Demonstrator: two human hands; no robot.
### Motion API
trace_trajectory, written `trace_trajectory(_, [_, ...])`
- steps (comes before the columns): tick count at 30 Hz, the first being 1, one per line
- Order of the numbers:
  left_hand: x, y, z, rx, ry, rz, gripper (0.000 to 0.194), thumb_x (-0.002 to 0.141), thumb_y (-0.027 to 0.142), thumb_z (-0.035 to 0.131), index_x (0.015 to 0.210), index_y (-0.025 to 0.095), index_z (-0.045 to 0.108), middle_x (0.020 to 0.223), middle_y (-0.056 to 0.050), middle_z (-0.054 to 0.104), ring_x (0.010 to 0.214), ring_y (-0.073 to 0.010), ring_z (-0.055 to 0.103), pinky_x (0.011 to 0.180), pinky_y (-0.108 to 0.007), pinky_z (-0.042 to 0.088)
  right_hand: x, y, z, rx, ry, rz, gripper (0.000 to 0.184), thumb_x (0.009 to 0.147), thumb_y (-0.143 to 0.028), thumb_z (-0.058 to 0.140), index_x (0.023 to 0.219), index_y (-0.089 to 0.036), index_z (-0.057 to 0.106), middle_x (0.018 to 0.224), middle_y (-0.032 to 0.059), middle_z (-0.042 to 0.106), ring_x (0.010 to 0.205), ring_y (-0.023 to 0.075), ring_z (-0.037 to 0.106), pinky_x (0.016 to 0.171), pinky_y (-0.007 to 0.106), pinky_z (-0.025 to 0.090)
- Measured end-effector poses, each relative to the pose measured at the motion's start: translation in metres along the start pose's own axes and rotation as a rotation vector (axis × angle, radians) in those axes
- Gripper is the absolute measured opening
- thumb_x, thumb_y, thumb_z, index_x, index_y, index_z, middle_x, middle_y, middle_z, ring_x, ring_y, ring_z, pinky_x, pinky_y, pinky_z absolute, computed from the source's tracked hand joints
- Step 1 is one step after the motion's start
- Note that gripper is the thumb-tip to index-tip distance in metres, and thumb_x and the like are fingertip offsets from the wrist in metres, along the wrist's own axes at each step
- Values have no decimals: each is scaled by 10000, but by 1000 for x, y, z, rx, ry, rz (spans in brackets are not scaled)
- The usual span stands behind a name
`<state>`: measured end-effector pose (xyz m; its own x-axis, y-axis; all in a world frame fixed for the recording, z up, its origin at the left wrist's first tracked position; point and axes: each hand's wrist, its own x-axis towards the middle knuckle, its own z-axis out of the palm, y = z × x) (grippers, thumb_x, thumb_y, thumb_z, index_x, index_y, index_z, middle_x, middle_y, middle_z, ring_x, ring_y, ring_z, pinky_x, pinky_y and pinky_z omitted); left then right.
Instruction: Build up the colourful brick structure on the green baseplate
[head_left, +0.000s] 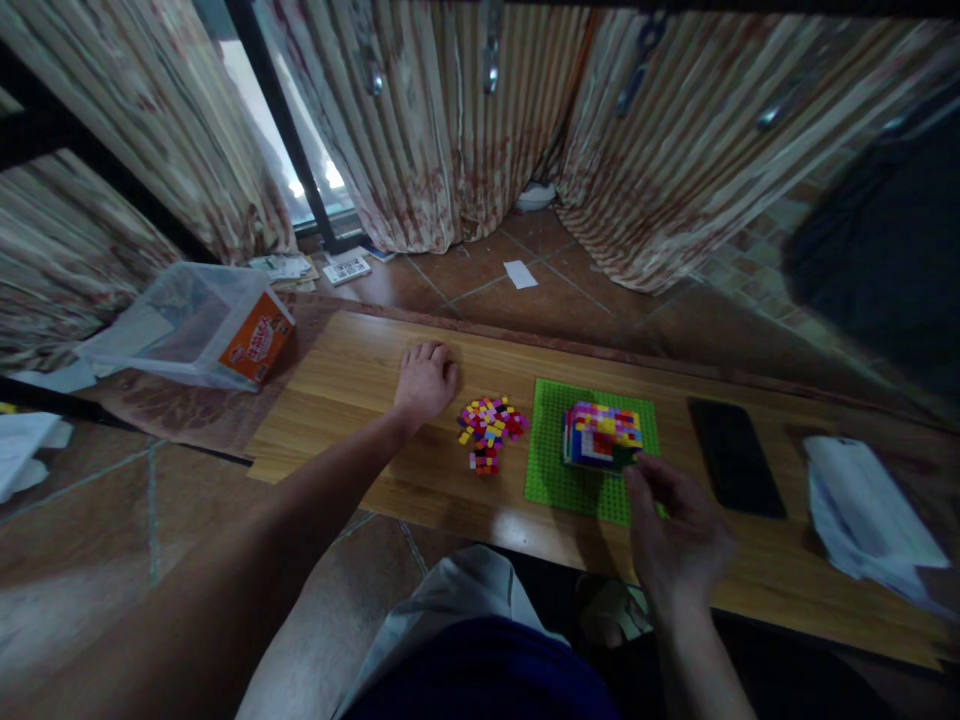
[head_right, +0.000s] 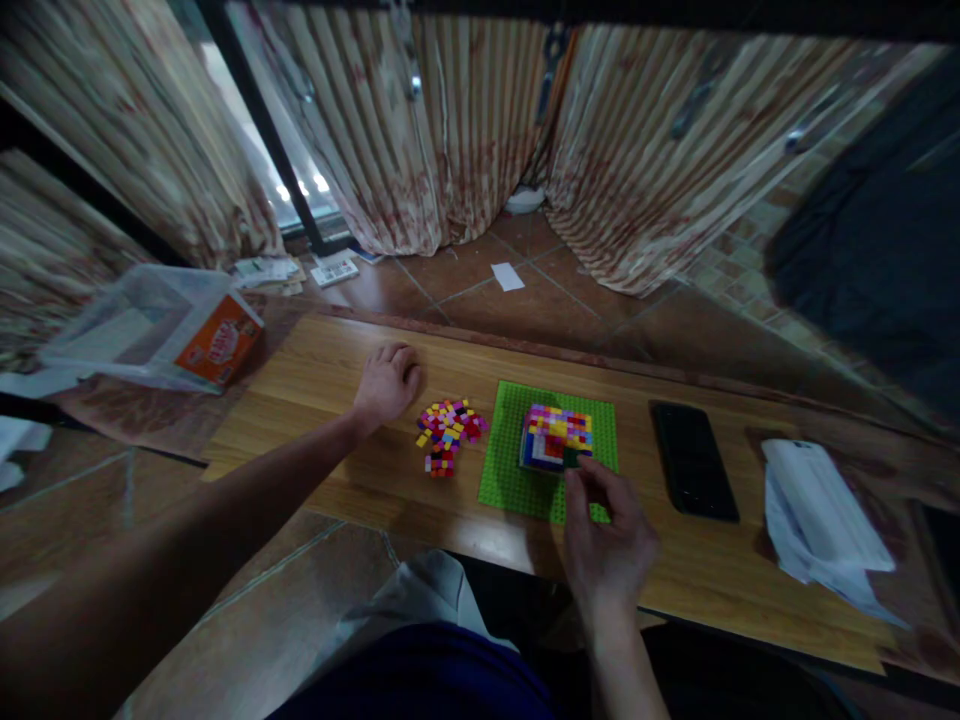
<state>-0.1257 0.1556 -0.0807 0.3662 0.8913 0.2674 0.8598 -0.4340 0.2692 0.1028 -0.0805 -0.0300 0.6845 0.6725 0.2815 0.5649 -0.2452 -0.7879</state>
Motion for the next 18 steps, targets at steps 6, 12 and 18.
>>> trace_trajectory(6, [-1,-1,2,0,6,-3,305,919,286,451,1164,166,586,1248,-130,598,1156,-298,511,1016,-462,388,-39,-20,44,118,-476,-237,191,916,-291,536,964,-219,706,952,53,696,856,172,660,762,303,527])
trace_trajectory(12, [-2,-2,3,-3,10,0,314,921,293,449,1175,165,583,1256,-129,594,1157,-298,511,1010,-455,386,-49,-19,80,-17,-533,-364,183,920,-226,526,972,-216,701,949,60,678,883,190,641,765,308,510])
trace_trajectory(18, [-2,-1,2,13,0,-14,320,922,296,449,1181,162,580,1267,-123,597,1164,-298,510,1011,-454,386,-46,-18,88,-139,-517,-470,179,928,-217,526,975,-224,699,960,59,666,889,194,621,757,300,490])
